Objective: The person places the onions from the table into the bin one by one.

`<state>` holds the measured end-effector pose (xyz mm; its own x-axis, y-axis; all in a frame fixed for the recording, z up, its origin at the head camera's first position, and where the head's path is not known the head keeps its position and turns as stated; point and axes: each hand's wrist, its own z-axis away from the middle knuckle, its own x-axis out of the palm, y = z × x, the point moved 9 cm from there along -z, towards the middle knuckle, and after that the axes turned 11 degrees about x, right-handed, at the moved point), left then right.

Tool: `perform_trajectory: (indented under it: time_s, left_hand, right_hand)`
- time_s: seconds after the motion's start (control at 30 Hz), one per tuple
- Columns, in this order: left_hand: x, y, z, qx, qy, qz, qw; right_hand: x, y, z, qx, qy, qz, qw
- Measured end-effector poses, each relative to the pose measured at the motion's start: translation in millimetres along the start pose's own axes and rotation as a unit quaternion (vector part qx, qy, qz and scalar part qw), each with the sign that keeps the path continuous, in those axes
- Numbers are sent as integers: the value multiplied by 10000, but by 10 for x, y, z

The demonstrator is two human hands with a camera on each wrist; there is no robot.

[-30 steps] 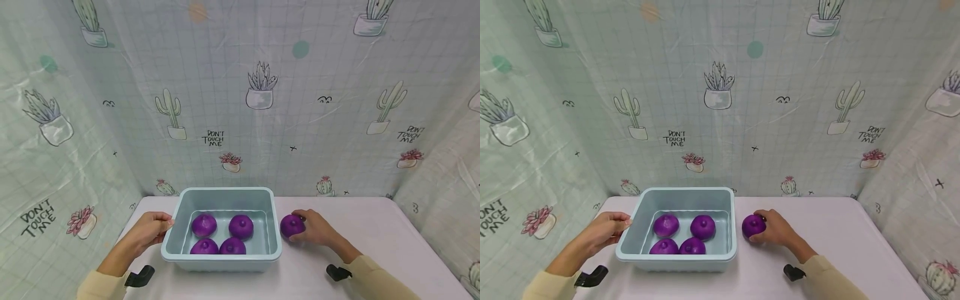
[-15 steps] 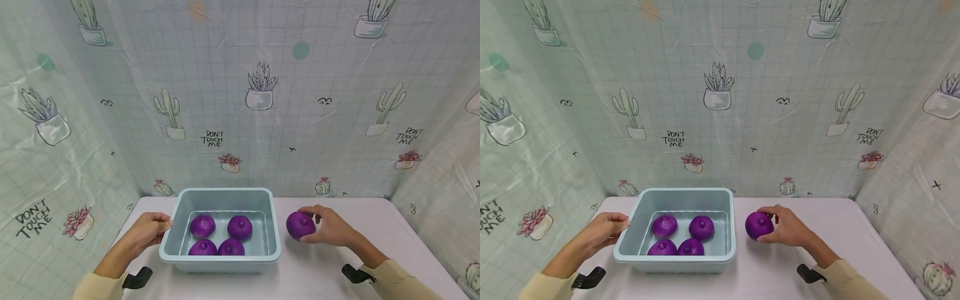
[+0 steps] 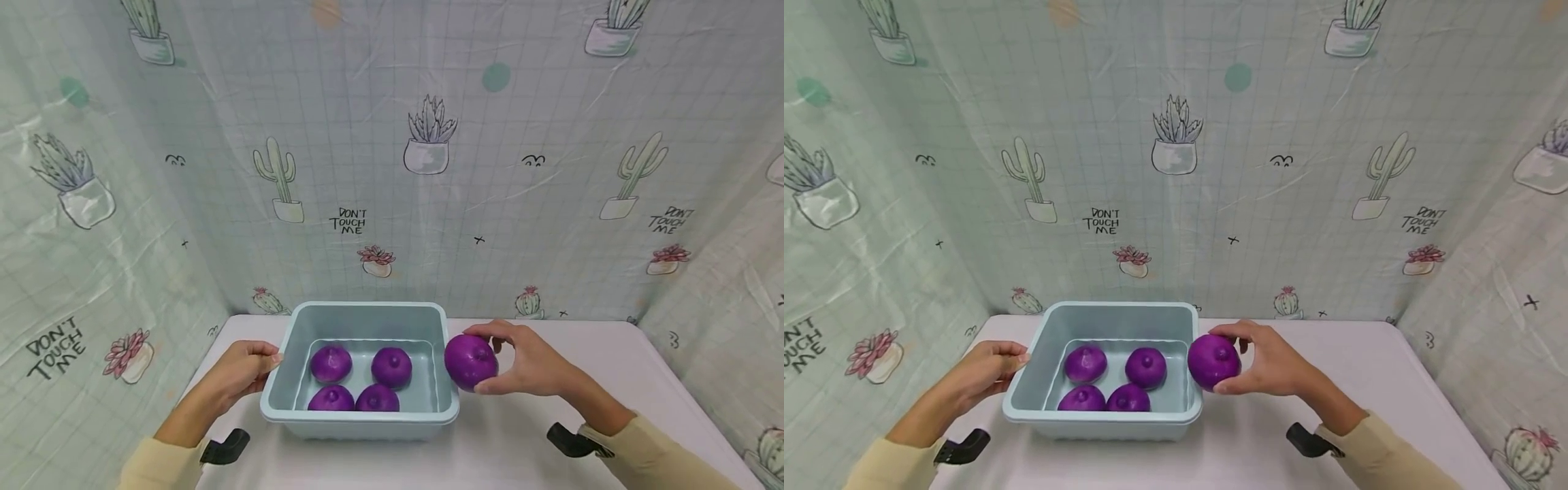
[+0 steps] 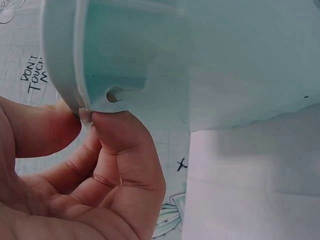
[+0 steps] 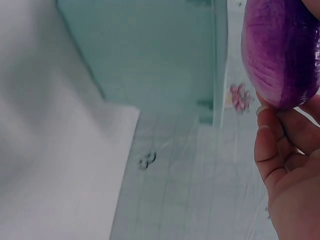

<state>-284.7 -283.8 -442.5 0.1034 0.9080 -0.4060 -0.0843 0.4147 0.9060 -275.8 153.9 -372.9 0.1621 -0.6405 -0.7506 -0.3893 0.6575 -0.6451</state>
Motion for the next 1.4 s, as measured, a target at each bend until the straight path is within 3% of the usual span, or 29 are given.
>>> perform_trajectory:
  time_s: [0.3, 0.6, 1.03, 1.4]
  left_hand:
    - [36, -27, -52, -18, -38, 64, 10000]
    - [33, 0, -42, 17, 38, -78, 10000]
    - [13, 14, -35, 21, -1, -49, 10000]
    - [3, -17, -49, -84, -109, 133, 9998]
  right_hand:
    - [313, -269, -234, 73, -401, -171, 9990]
    - [656, -293, -463, 266, -698, 419, 9963]
    - [863, -237, -604, 225, -988, 1118, 9886]
    - [921, -246, -649, 297, -1220, 1701, 9774]
